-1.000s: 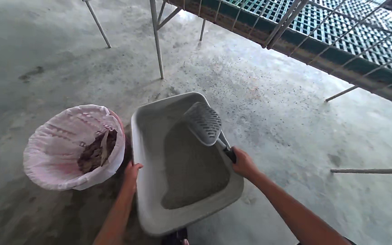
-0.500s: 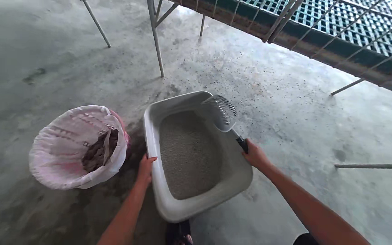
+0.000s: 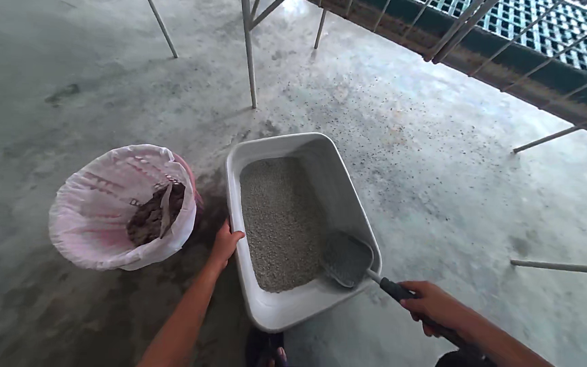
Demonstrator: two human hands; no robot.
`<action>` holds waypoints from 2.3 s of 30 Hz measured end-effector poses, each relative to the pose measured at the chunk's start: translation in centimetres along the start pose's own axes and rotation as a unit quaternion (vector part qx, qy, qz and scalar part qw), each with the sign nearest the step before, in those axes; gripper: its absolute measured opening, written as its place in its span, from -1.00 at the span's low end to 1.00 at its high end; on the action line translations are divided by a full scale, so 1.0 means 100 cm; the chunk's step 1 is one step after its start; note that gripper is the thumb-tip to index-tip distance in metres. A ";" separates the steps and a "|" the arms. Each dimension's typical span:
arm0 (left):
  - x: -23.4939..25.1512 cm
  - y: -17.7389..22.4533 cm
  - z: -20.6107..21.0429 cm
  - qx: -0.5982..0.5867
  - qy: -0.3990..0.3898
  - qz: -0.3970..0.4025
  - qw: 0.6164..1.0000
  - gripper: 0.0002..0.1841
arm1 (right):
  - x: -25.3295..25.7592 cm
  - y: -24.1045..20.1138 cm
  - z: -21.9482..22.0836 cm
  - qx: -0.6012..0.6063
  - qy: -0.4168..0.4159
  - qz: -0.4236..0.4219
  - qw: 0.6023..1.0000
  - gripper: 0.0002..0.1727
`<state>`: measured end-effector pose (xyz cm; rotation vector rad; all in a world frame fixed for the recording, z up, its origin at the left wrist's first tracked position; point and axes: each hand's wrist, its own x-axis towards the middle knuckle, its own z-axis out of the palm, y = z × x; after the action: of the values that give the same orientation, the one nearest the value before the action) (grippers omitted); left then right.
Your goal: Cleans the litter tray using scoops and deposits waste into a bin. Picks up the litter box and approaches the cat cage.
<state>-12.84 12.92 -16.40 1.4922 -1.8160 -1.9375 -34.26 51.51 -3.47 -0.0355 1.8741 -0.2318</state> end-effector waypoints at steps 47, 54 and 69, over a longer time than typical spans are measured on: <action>-0.004 -0.040 -0.004 -0.046 0.027 -0.033 0.998 -0.22 | 0.064 -0.104 0.073 0.180 0.110 -0.291 0.933 -0.50; -0.002 -0.041 -0.005 -0.038 0.025 -0.029 0.999 -0.28 | 0.058 -0.117 0.068 0.157 0.120 -0.299 0.934 -0.50; -0.003 -0.043 -0.002 -0.058 0.031 -0.019 0.998 -0.26 | -0.003 -0.162 0.040 0.123 0.115 -0.283 0.944 -0.49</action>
<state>-10.34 14.19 -19.62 1.5416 -1.6333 -1.9543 -31.91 35.16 -1.47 -0.3931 2.0161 -0.8977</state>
